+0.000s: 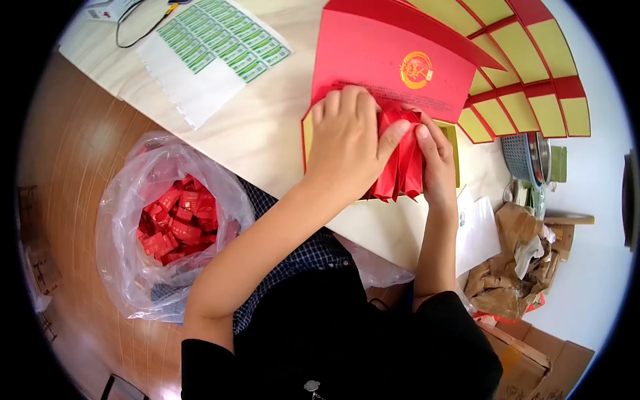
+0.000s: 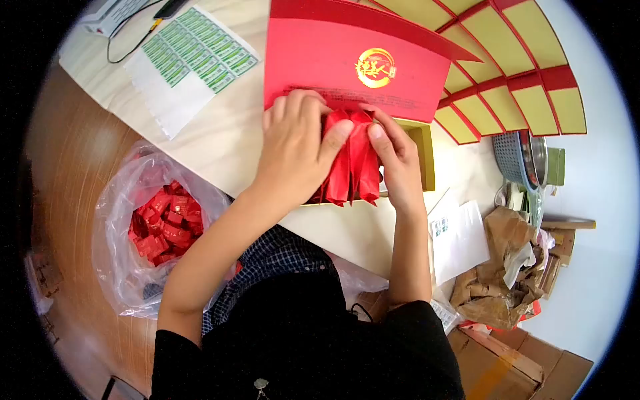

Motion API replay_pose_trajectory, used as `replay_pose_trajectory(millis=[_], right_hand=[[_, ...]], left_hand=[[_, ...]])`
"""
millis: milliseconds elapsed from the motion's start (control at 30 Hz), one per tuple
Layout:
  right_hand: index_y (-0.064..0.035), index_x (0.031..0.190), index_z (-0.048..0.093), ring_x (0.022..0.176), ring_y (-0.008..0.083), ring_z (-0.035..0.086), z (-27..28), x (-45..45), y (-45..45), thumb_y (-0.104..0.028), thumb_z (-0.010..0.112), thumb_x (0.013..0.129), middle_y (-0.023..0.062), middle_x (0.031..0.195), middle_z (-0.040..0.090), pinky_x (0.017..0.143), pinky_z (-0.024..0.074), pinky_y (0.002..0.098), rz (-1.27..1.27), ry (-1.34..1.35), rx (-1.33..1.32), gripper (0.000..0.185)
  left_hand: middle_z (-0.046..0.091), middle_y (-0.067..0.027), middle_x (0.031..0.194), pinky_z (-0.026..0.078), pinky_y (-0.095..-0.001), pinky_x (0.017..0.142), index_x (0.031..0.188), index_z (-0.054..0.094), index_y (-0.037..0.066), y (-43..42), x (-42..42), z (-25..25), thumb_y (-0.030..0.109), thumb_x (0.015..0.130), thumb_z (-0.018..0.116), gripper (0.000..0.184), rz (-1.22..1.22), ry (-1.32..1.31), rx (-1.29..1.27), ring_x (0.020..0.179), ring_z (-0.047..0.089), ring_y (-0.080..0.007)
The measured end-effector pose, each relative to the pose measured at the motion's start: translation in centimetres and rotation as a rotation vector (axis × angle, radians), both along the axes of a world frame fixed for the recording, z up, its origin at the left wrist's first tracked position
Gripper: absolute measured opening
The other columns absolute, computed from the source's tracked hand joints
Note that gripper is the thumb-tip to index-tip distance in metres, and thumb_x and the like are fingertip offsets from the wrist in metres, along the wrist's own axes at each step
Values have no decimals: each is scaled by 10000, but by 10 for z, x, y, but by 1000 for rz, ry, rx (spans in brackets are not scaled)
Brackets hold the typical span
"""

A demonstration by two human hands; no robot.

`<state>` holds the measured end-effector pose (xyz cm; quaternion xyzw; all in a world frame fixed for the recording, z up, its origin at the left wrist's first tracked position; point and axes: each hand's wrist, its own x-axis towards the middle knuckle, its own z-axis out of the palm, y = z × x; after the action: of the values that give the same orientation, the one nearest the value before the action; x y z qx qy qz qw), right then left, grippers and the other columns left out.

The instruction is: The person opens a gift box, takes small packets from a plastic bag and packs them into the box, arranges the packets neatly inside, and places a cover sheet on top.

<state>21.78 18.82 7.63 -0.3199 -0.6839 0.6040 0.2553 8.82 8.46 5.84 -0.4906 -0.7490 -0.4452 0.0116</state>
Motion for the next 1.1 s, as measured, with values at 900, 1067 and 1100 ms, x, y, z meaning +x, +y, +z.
replay_pose_trajectory(millis=[900,1067,1100], right_hand=[[-8,1117,476,718,351,639,-16,-7,-7,-135,551,934,204,889,652,652,488,413,-39,-313,695,235],[4,1032,492,716,388,628,-11,-2,-7,-205,484,974,218,797,637,634,475,449,-139,-441,641,217],[4,1032,492,716,388,628,-9,0,-5,-205,484,974,218,797,637,634,475,449,-145,-446,640,217]], left_hand=[[479,-39,910,378,-302,718,976,533,115,31,11,-8,225,778,597,236,82,573,-220,888,481,-173],[508,-129,1092,396,-379,879,1118,524,42,9,-4,2,249,900,535,301,-193,128,-27,1027,484,-274],[508,-129,1092,396,-379,879,1118,524,42,-3,-12,4,249,900,535,301,-200,126,-26,1027,484,-274]])
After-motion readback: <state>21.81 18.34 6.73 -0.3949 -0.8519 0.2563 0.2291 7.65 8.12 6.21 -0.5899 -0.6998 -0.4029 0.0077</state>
